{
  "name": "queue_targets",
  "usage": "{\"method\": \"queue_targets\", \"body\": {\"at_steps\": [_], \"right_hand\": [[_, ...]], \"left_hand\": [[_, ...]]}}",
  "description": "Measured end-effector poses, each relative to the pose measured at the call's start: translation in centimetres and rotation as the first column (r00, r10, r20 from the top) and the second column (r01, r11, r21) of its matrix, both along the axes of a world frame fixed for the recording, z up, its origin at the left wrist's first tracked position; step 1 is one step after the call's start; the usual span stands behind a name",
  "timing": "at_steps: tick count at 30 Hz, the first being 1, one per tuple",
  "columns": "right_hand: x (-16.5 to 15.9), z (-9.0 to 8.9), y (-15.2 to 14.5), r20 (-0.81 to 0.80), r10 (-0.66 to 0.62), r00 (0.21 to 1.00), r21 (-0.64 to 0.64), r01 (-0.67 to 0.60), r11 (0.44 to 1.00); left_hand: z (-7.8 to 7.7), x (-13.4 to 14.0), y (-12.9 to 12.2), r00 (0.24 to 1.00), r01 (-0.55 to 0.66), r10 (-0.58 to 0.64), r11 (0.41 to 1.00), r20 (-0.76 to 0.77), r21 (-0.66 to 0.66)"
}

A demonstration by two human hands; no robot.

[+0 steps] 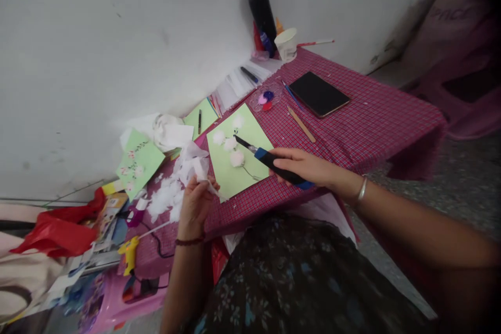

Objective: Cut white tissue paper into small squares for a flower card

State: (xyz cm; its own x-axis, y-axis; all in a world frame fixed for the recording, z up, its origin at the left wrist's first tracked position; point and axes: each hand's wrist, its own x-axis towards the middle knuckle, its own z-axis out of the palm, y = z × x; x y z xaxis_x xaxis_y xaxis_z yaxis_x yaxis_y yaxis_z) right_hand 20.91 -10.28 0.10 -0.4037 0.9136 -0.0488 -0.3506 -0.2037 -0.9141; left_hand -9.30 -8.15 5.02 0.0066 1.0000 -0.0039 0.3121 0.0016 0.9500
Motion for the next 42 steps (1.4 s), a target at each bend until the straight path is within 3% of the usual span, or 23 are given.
{"method": "queue_targets", "body": {"at_steps": [2,3,5,7,10,13,15,18,20,23,27,33,42], "right_hand": [[0.2,0.0,0.0,-0.007,-0.013,1.0,0.009,0.014,1.0],[0.3,-0.1,0.0,0.0,-0.02,1.0,0.023,0.02,1.0],[0.4,-0.2,-0.1,0.033,-0.018,0.999,0.06,0.016,0.998],[0.4,-0.1,-0.2,0.101,-0.004,0.995,0.109,-0.007,0.994],[0.6,0.3,-0.3,0.308,-0.02,0.951,0.265,-0.066,0.962],[0.8,1.4,-0.4,0.571,-0.128,0.811,0.471,-0.196,0.86],[0.7,2.3,-0.4,0.71,-0.191,0.678,0.518,-0.319,0.794],[0.1,3.4,-0.2,0.85,-0.254,0.462,0.477,-0.468,0.744],[-0.5,3.9,0.1,0.898,-0.291,0.33,0.432,-0.538,0.724],[-1.2,4.3,0.7,0.918,-0.337,0.21,0.393,-0.594,0.702],[-1.9,4.5,1.6,0.913,-0.37,0.171,0.394,-0.602,0.695],[-2.5,4.1,2.4,0.911,-0.367,0.189,0.396,-0.65,0.648],[-2.8,4.1,2.5,0.913,-0.368,0.178,0.38,-0.701,0.604]], "left_hand": [[2.1,-0.3,0.4,0.971,0.178,-0.157,0.979,0.181,-0.104],[3.0,-0.5,0.7,0.95,0.282,-0.253,0.947,0.184,-0.151],[4.2,-1.0,1.8,0.876,0.47,-0.482,0.838,0.027,-0.277],[4.4,-1.6,3.1,0.708,0.583,-0.677,0.721,-0.2,-0.374],[3.6,-2.6,4.6,0.444,0.597,-0.75,0.655,-0.49,-0.462],[2.8,-3.6,4.7,0.31,0.599,-0.665,0.692,-0.679,-0.404],[2.6,-3.8,4.1,0.31,0.641,-0.52,0.733,-0.796,-0.229],[2.2,-3.1,2.6,0.425,0.653,-0.348,0.758,-0.836,0.017],[1.7,-2.3,1.7,0.475,0.649,-0.327,0.757,-0.817,0.074],[0.5,-1.1,0.8,0.449,0.639,-0.274,0.764,-0.851,0.091],[-0.8,-0.8,0.6,0.42,0.575,-0.196,0.813,-0.886,0.092],[-1.3,-1.6,0.5,0.561,0.572,-0.27,0.81,-0.783,0.13],[-2.2,-1.0,0.7,0.527,0.586,-0.294,0.805,-0.797,0.09]]}}
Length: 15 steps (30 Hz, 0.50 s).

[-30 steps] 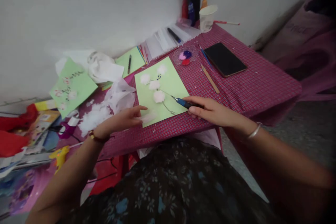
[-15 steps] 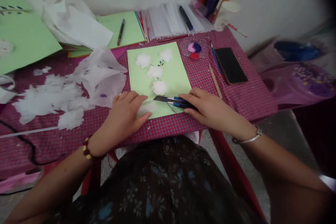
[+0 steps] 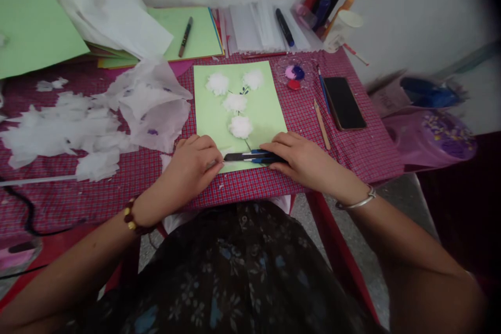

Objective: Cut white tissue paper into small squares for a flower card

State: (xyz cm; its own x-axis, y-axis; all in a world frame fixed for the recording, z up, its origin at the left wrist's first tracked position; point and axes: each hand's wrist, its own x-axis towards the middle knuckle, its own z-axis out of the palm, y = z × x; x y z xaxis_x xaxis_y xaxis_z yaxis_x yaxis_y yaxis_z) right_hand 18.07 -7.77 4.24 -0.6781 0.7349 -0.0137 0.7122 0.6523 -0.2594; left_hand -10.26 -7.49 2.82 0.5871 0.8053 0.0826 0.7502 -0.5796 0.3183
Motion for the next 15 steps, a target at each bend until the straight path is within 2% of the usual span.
{"method": "queue_targets", "body": {"at_steps": [8,15], "right_hand": [[0.09,0.0,0.49,-0.028,0.007,1.0,-0.012,-0.007,1.0],[-0.12,-0.27,0.85,-0.039,0.015,0.999,-0.008,-0.016,1.0]], "left_hand": [[-0.3,0.07,1.02,0.997,0.075,-0.075,0.996,0.007,-0.046],[0.29,0.23,0.78,0.995,0.023,-0.012,0.994,0.1,-0.103]]}}
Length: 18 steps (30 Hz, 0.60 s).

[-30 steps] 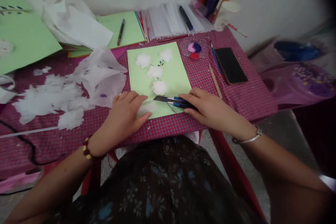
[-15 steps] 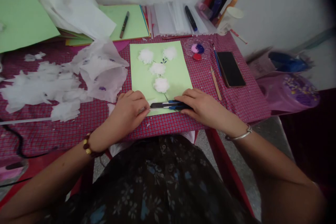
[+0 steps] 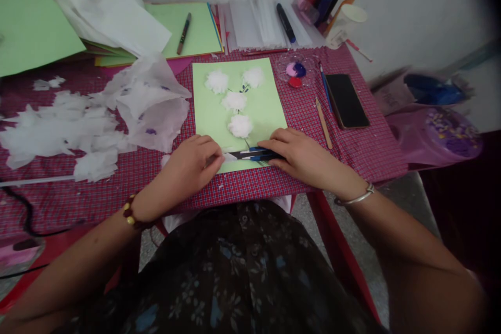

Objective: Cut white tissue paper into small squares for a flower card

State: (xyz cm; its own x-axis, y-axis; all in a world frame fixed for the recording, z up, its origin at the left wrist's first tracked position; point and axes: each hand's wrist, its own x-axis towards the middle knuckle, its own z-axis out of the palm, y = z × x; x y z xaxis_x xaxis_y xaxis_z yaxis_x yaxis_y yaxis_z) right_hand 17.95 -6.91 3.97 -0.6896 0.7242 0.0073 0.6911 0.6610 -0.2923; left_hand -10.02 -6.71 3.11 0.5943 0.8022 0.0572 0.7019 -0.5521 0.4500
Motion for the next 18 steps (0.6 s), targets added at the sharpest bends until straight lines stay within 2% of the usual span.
{"method": "queue_targets", "body": {"at_steps": [4,10,12,14,16,18], "right_hand": [[0.0,-0.1,0.0,-0.016,0.003,1.0,-0.012,-0.003,1.0],[-0.1,0.2,-0.1,-0.008,0.019,1.0,-0.028,-0.019,0.999],[-0.1,0.2,-0.1,-0.011,0.019,1.0,-0.029,-0.019,0.999],[-0.1,0.2,-0.1,-0.012,0.017,1.0,-0.033,-0.018,0.999],[0.0,0.1,-0.1,-0.01,0.017,1.0,-0.034,-0.017,0.999],[0.0,0.1,0.0,-0.006,0.02,1.0,-0.032,-0.02,0.999]], "left_hand": [[0.0,-0.1,0.1,0.999,-0.032,0.032,0.999,-0.034,0.007],[0.1,0.0,0.4,0.993,-0.013,0.018,0.999,-0.121,0.042],[0.4,-0.1,-0.1,0.989,-0.017,0.035,0.991,-0.144,0.13],[0.7,-0.4,-1.0,0.986,-0.005,0.053,0.959,-0.161,0.282],[0.6,-0.7,-2.1,0.984,0.058,0.018,0.91,-0.178,0.412],[0.2,-1.1,-2.9,0.972,0.165,-0.069,0.883,-0.226,0.44]]}}
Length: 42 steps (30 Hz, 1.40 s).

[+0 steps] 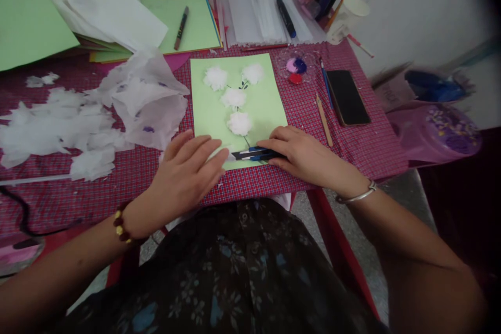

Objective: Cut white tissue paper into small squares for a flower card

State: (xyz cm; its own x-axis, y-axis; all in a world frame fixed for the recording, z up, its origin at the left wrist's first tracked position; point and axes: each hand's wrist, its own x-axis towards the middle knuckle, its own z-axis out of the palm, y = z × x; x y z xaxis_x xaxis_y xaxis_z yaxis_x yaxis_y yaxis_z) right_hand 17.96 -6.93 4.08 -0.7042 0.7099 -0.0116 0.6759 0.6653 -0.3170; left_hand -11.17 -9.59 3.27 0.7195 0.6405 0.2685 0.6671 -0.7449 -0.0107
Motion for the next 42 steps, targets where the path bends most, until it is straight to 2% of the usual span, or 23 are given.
{"method": "queue_targets", "body": {"at_steps": [2,4,8,16,25,31,35,38,42], "right_hand": [[0.0,0.0,0.0,-0.002,0.0,1.0,0.001,0.0,1.0],[0.0,0.0,0.0,-0.01,-0.001,1.0,-0.002,0.001,1.0],[0.0,-0.1,0.0,-0.022,-0.002,1.0,-0.01,0.002,1.0],[0.1,-0.1,-0.4,-0.036,-0.004,0.999,-0.024,0.004,1.0],[0.1,-0.9,-4.7,-0.067,-0.168,0.983,-0.012,0.168,0.986],[0.1,-0.9,-5.1,-0.075,-0.168,0.983,0.002,0.169,0.986],[0.1,-0.8,-4.8,-0.09,-0.178,0.98,-0.014,0.178,0.984],[0.1,-0.8,-4.4,-0.094,-0.179,0.979,-0.015,0.178,0.984],[0.1,-1.0,-4.1,-0.102,-0.176,0.979,-0.005,0.176,0.984]], "left_hand": [[-0.7,-0.3,-0.3,0.997,0.066,-0.067,0.997,-0.047,-0.037],[-1.4,-0.6,0.1,0.995,0.079,-0.085,0.991,-0.055,-0.107],[-2.2,-0.8,1.3,0.999,0.019,-0.025,0.977,-0.027,-0.21],[-2.2,-0.4,1.8,0.999,0.003,-0.01,0.974,-0.032,-0.226],[-1.9,0.4,1.2,0.998,-0.011,0.029,0.946,0.049,-0.324],[-2.5,-0.1,1.4,0.996,-0.012,0.044,0.934,0.081,-0.357],[-2.0,-1.7,2.5,0.978,-0.018,0.103,0.907,0.18,-0.421],[-1.0,-3.2,3.2,0.955,-0.044,0.158,0.912,0.251,-0.407],[0.0,-4.4,2.2,0.965,0.007,0.079,0.946,0.251,-0.325]]}}
